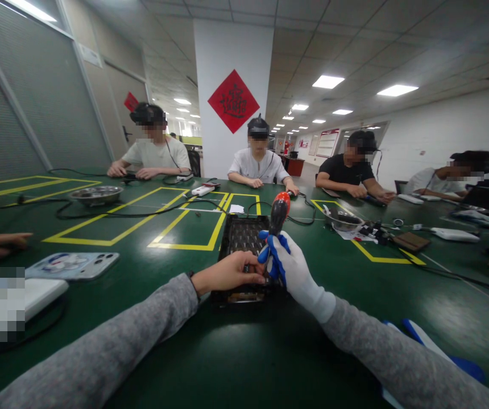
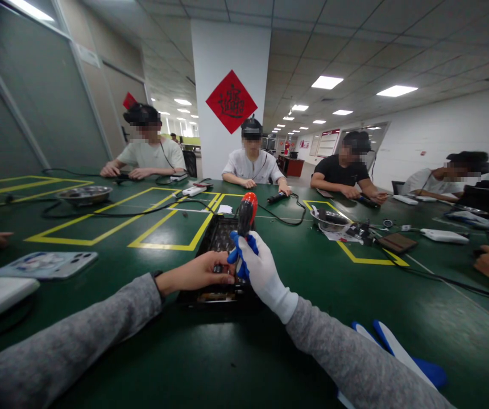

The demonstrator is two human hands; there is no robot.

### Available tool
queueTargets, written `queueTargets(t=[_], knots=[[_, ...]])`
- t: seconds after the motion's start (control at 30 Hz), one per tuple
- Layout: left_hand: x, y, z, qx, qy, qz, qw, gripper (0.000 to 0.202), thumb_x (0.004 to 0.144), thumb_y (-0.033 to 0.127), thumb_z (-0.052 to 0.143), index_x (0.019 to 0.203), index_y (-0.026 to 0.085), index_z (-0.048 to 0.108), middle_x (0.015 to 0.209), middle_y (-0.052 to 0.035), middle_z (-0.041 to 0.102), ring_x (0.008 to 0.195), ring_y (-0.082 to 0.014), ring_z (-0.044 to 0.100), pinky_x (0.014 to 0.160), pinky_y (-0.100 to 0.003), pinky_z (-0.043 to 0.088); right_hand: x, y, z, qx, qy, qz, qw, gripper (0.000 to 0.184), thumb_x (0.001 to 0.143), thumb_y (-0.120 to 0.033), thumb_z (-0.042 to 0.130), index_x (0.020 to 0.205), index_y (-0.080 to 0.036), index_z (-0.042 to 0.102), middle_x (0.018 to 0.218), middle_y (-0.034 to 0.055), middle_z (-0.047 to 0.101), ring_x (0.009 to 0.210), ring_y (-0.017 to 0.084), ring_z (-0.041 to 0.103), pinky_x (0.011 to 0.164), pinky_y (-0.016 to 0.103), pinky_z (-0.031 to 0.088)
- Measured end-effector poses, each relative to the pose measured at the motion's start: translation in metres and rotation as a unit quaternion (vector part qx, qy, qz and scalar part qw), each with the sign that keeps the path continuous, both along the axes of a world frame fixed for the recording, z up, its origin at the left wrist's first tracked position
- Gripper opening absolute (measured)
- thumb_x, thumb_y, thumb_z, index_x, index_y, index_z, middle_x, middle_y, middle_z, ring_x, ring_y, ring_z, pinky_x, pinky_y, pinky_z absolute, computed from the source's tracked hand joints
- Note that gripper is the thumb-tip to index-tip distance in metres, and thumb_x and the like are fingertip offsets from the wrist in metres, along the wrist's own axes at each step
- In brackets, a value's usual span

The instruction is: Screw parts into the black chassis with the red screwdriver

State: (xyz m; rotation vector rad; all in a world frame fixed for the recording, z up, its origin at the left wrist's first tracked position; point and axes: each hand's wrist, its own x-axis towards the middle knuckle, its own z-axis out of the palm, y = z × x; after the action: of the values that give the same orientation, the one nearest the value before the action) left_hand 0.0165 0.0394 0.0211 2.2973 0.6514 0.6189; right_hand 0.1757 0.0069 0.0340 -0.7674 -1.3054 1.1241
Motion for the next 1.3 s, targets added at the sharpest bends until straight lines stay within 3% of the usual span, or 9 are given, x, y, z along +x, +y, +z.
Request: queueTargets(t=[0.17,0.3,0.47,0.73,0.93,1.13,1.3], knots=[[0.000,0.002,-0.002,-0.011,-0.018,-0.008,1.000,0.021,0.077,0.032,0.061,0.078,0.012,0.063,0.084,-0.0034,0.063,0.081,-0.0146,0.056,0.078,-0.025,0.043,0.000,0.001,-0.002,-0.005,-0.002,0.001,1.000,0.033,0.077,-0.049,0.052,0.090,-0.019,0.050,0.055,-0.0055,0.053,0.037,0.005,0.041,0.034,0.015,0.033],[-0.001,0.001,0.000,-0.007,-0.013,-0.045,0.999,0.019,0.082,0.028,0.055,0.083,0.013,0.066,0.087,-0.0047,0.064,0.084,-0.0144,0.056,0.080,-0.025,0.042,0.001,0.002,-0.003,-0.019,0.000,0.006,1.000,0.033,0.078,-0.049,0.051,0.090,-0.019,0.051,0.056,-0.0056,0.054,0.035,0.005,0.040,0.033,0.016,0.032],[-0.001,0.000,0.000,0.008,-0.004,0.004,1.000,0.022,0.076,0.035,0.062,0.079,0.013,0.064,0.087,-0.0036,0.063,0.080,-0.0140,0.055,0.078,-0.025,0.042,0.001,0.002,-0.002,-0.005,0.000,0.003,1.000,0.030,0.079,-0.047,0.052,0.089,-0.019,0.051,0.055,-0.0057,0.054,0.037,0.005,0.042,0.034,0.016,0.033],[-0.002,-0.001,0.000,0.002,-0.017,-0.022,1.000,0.020,0.081,0.031,0.056,0.084,0.013,0.066,0.087,-0.0044,0.063,0.082,-0.0142,0.056,0.078,-0.025,0.042,0.001,0.003,-0.002,-0.019,0.003,0.006,1.000,0.034,0.077,-0.050,0.052,0.091,-0.019,0.051,0.056,-0.0049,0.054,0.035,0.005,0.041,0.033,0.016,0.033],[-0.002,0.000,0.000,0.027,0.008,0.027,0.999,0.023,0.076,0.036,0.061,0.080,0.014,0.065,0.083,-0.0026,0.062,0.078,-0.0138,0.055,0.076,-0.025,0.041,-0.001,0.003,-0.003,-0.004,0.016,-0.006,1.000,0.032,0.078,-0.047,0.053,0.094,-0.019,0.052,0.055,-0.0053,0.055,0.038,0.005,0.041,0.036,0.015,0.034],[-0.003,0.000,0.000,0.034,0.004,-0.006,0.999,0.020,0.081,0.032,0.055,0.081,0.014,0.063,0.084,-0.0032,0.061,0.081,-0.0137,0.054,0.077,-0.024,0.040,0.000,0.004,-0.004,-0.018,0.011,-0.009,1.000,0.034,0.077,-0.049,0.052,0.093,-0.019,0.052,0.057,-0.0051,0.055,0.036,0.005,0.042,0.033,0.016,0.033],[-0.002,-0.004,0.011,0.063,0.012,0.010,0.998,0.023,0.085,0.034,0.049,0.088,0.015,0.061,0.087,-0.0028,0.059,0.082,-0.0138,0.052,0.081,-0.026,0.038,0.002,0.002,0.005,0.008,0.028,-0.044,0.999,0.033,0.077,-0.047,0.053,0.094,-0.018,0.054,0.055,-0.0050,0.054,0.038,0.005,0.043,0.035,0.016,0.034]])
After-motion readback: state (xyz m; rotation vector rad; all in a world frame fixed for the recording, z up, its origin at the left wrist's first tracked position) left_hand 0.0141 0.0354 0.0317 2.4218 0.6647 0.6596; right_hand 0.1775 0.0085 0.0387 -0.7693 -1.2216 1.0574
